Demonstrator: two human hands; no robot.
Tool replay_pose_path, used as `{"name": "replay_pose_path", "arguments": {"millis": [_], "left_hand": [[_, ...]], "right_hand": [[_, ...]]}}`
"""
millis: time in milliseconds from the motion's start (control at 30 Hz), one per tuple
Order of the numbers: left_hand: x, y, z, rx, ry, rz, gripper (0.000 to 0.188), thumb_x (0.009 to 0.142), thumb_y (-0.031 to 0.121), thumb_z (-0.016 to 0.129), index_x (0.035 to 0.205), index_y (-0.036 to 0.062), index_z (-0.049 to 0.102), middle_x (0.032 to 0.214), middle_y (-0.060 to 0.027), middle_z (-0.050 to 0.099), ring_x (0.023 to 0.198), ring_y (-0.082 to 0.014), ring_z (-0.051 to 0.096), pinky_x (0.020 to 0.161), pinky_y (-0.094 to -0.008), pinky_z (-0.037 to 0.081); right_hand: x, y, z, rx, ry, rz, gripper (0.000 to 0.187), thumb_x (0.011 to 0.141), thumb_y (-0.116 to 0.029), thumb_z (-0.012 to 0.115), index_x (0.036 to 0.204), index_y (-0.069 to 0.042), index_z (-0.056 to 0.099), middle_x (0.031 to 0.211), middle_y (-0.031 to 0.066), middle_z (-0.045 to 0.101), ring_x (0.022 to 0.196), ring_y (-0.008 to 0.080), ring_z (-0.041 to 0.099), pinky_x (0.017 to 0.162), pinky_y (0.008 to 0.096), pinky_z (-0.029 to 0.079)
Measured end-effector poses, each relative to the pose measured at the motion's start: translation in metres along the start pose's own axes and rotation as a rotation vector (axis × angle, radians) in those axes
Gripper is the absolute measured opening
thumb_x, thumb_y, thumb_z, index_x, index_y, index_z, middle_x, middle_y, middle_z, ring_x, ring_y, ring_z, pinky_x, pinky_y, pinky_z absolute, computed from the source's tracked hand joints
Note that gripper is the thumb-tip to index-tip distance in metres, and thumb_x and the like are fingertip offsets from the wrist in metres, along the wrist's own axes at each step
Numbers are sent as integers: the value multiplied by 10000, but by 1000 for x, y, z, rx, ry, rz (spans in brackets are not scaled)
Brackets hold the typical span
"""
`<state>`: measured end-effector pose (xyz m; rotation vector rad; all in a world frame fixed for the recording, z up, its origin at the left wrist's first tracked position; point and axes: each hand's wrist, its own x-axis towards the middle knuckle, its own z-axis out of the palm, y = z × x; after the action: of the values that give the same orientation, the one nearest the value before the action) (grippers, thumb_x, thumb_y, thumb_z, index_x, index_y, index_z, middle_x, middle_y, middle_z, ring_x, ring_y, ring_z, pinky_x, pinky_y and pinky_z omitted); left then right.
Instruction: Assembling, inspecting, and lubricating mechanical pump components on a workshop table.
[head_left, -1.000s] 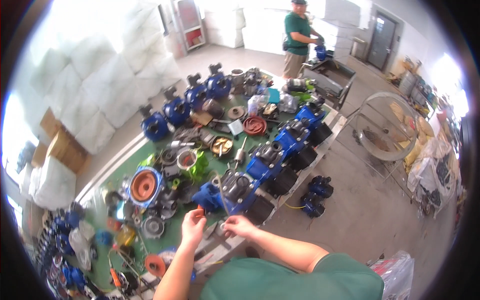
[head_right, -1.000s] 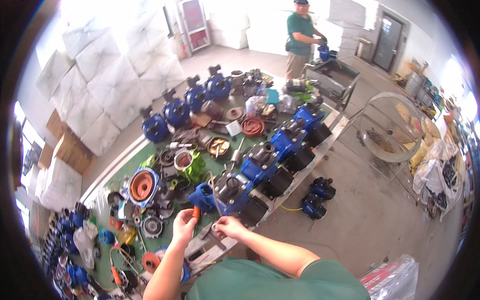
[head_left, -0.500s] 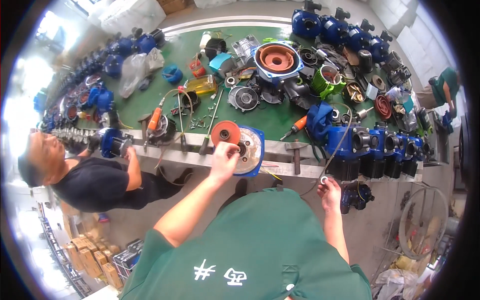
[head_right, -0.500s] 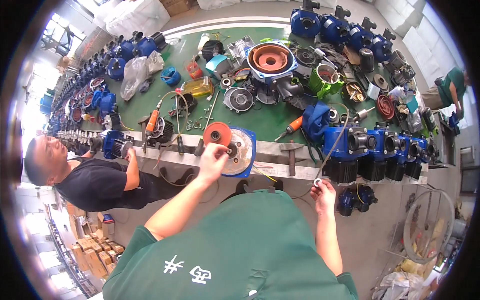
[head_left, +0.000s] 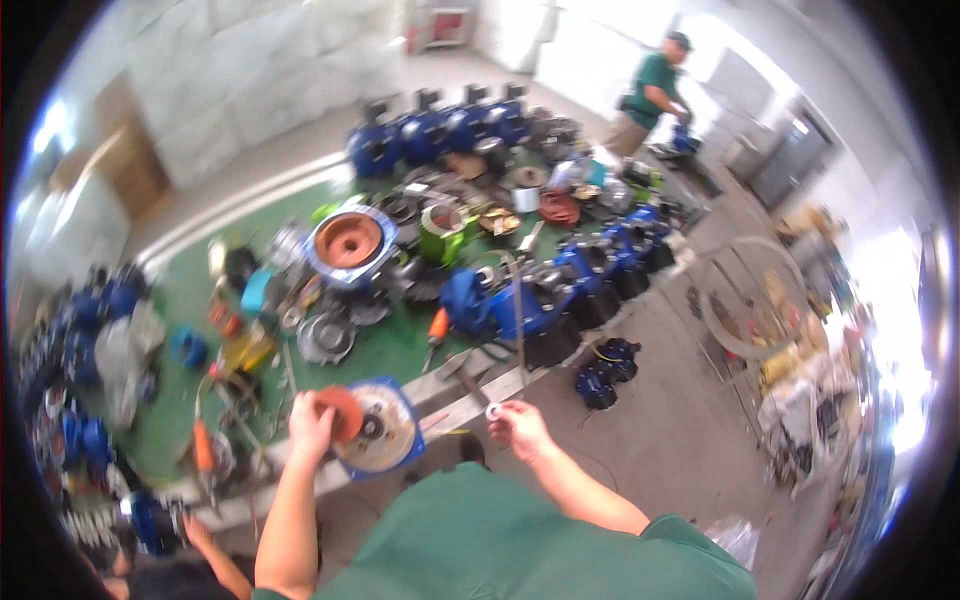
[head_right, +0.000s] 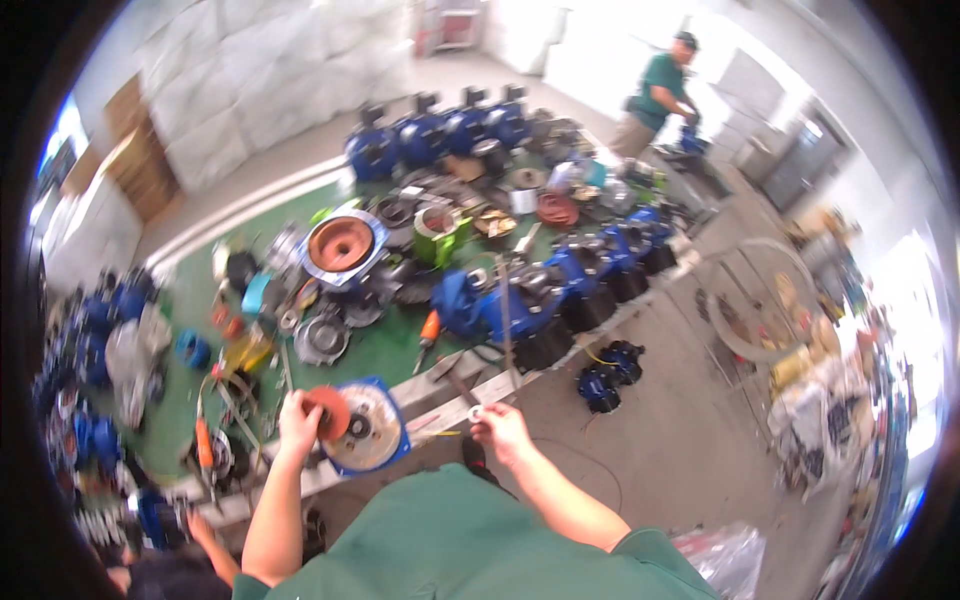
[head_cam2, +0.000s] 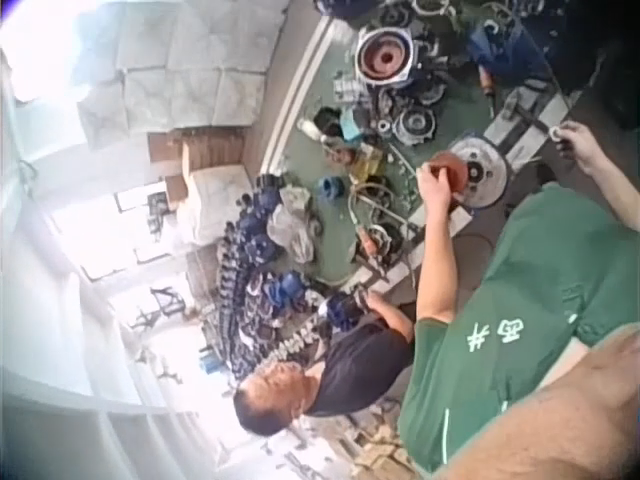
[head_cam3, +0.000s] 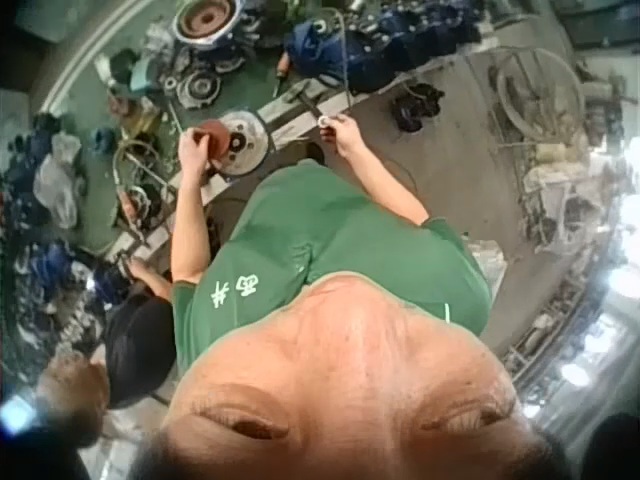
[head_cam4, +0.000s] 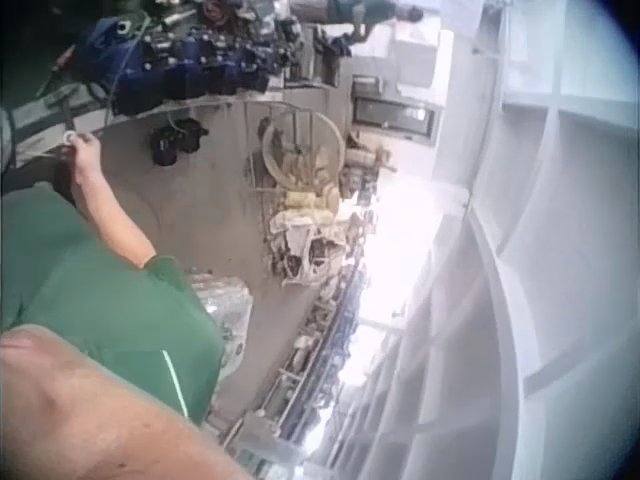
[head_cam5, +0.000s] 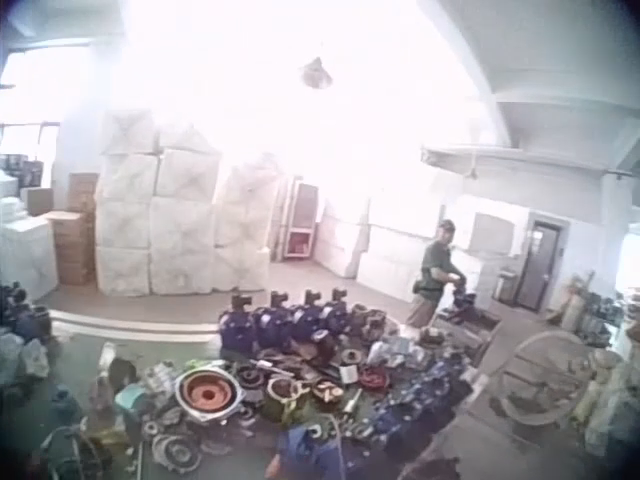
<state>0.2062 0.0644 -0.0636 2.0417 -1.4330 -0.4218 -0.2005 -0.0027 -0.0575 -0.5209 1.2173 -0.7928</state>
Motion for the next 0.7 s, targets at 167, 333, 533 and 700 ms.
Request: {"name": "replay_pose_path", "arguments": {"millis": [167, 333, 533, 700], "left_hand": [[24, 19, -19, 116, -223, -36, 255, 712, 143, 732, 910, 35, 614, 949, -170, 629, 928, -364, 621, 832, -439, 506], [38, 33, -31, 302, -388, 106, 265, 684, 161, 753, 882, 36, 631, 936, -183, 651, 926, -369, 638, 824, -445, 517], [38, 28, -29, 344, -358, 269, 173, 626, 98, 752, 767, 41, 671, 849, -170, 650, 853, -353, 649, 783, -432, 529], [42, 42, -30, 324, -368, 256, 185, 611, 77, 769, 772, 27, 693, 821, -181, 665, 845, -357, 667, 790, -430, 540]], "right_hand": [[-19, 30, 4, 76, 19, -46, 121, 915, -135, 662, 998, -54, 627, 835, 56, 684, 679, 142, 654, 595, 282, 557], [-33, 44, -6, 127, 56, -47, 106, 925, -147, 655, 984, -61, 639, 851, 51, 683, 681, 131, 651, 592, 285, 550], [-50, 54, -20, 164, 139, -69, 142, 916, -138, 656, 1016, -47, 615, 867, 64, 677, 699, 151, 647, 628, 304, 538], [-52, 68, -35, 238, 117, -92, 146, 915, -138, 641, 1020, -41, 612, 852, 71, 674, 676, 154, 636, 618, 306, 533]]}}
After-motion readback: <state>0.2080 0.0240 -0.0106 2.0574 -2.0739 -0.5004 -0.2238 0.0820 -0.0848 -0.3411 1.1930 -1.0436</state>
